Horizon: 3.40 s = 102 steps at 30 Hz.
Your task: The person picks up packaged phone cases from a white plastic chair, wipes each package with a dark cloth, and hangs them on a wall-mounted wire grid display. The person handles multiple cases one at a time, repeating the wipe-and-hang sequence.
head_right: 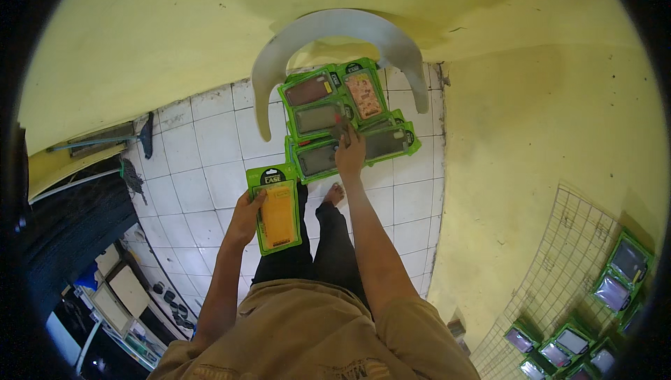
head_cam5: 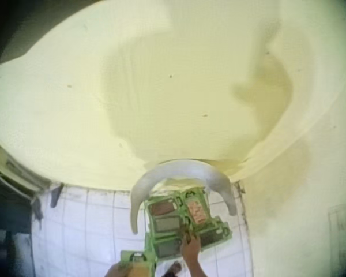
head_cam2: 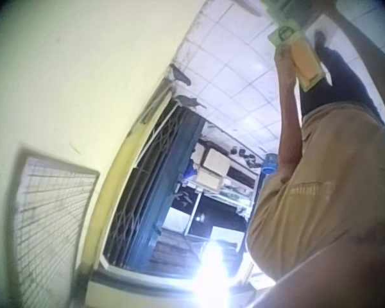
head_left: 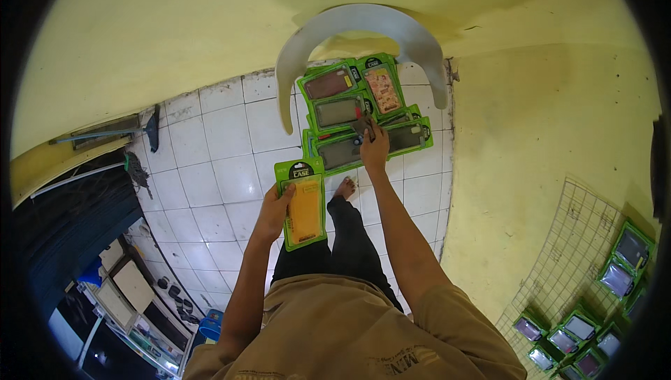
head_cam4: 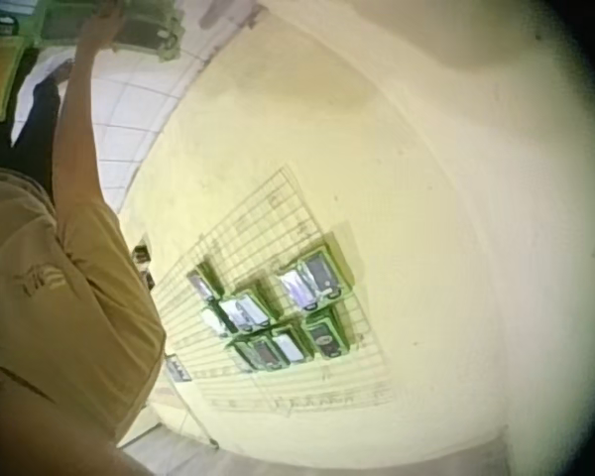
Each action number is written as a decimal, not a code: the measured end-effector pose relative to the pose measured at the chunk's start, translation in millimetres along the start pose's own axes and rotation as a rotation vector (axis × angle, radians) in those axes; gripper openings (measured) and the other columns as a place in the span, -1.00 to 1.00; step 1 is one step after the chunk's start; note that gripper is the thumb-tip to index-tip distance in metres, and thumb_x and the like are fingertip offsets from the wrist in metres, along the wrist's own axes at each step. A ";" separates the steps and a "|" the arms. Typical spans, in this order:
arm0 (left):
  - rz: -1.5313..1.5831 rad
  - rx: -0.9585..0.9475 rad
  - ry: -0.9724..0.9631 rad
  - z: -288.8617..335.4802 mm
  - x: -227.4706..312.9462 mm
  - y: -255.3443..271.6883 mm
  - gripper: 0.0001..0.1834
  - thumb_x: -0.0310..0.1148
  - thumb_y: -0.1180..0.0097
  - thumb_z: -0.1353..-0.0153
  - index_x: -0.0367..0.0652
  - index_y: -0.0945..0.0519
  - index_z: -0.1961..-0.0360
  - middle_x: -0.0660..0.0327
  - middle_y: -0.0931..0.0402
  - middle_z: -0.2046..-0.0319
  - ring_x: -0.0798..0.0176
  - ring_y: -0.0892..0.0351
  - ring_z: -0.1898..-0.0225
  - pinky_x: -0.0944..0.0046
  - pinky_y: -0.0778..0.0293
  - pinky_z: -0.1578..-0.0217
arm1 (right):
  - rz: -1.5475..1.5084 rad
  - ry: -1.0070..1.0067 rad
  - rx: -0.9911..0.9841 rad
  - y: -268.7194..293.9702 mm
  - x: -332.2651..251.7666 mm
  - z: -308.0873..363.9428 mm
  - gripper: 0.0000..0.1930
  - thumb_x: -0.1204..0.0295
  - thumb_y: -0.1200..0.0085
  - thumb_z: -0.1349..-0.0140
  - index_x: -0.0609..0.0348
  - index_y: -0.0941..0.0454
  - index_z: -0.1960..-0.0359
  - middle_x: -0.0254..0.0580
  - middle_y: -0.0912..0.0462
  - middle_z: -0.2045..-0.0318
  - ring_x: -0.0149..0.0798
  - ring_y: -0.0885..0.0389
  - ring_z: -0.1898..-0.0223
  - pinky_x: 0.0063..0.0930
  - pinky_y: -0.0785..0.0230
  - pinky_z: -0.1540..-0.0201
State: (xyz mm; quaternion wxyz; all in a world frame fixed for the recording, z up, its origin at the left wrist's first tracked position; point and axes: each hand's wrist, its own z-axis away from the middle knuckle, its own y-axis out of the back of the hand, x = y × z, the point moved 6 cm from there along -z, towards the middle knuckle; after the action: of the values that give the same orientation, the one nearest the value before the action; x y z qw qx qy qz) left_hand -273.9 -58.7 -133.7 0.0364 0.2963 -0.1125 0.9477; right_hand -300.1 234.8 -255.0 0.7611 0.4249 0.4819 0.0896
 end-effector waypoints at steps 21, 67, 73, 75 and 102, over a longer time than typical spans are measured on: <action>-0.123 -0.545 0.059 31.7 35.5 -143.8 -0.66 -0.26 -0.03 -0.46 -0.25 -0.50 -0.13 0.18 -0.58 0.00 0.30 -0.59 0.04 0.24 -0.53 -0.02 | -0.580 -0.300 0.015 209.7 -49.9 200.1 -0.64 0.31 -0.04 -0.45 0.30 -0.50 -0.15 -0.07 -0.61 -0.09 -0.13 -0.65 -0.03 -0.32 -0.53 -0.03; -0.810 -1.456 -0.286 395.6 -371.6 -555.2 -0.82 -0.45 -0.16 -0.37 -0.29 -0.60 0.07 0.34 -0.58 0.26 0.49 -0.48 0.22 0.40 -0.43 0.15 | -0.699 -0.463 1.163 545.1 238.8 657.1 -0.75 0.36 -0.15 -0.39 0.35 -0.64 0.13 -0.15 -0.71 0.39 -0.46 -0.58 0.33 -0.46 -0.47 0.24; -0.883 -1.542 -0.501 394.9 -334.0 -589.6 -0.78 -0.46 -0.16 -0.38 -0.31 -0.55 0.00 0.31 -0.59 0.22 0.48 -0.52 0.17 0.38 -0.51 0.10 | -0.780 -0.388 1.101 573.5 257.7 613.8 -0.75 0.37 -0.09 -0.42 0.34 -0.64 0.08 -0.19 -0.72 0.34 -0.49 -0.55 0.34 -0.49 -0.45 0.24; -0.810 -1.552 -0.457 380.4 -325.6 -619.9 -0.77 -0.46 -0.16 -0.37 -0.31 -0.55 0.00 0.30 -0.60 0.22 0.47 -0.54 0.17 0.38 -0.54 0.12 | -0.787 -0.352 1.119 588.6 272.9 591.1 -0.73 0.34 -0.12 -0.40 0.34 -0.64 0.08 -0.19 -0.71 0.42 -0.50 -0.53 0.39 -0.49 -0.43 0.31; 0.034 -1.724 -0.962 386.7 -255.9 -954.0 -0.79 -0.36 -0.23 -0.32 -0.28 -0.60 0.14 0.29 -0.60 0.33 0.47 -0.49 0.34 0.41 -0.42 0.31 | -0.421 0.359 1.665 851.8 339.8 416.3 -0.75 0.34 -0.27 -0.28 0.34 -0.70 0.23 -0.33 -0.69 0.42 -0.56 -0.50 0.42 -0.62 -0.30 0.31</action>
State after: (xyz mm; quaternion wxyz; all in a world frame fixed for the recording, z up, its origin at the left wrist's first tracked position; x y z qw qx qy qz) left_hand 279.9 777.2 212.4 0.1765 0.5204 -0.7716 0.3204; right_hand 446.2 717.5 218.7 0.1172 0.7240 0.5717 -0.3678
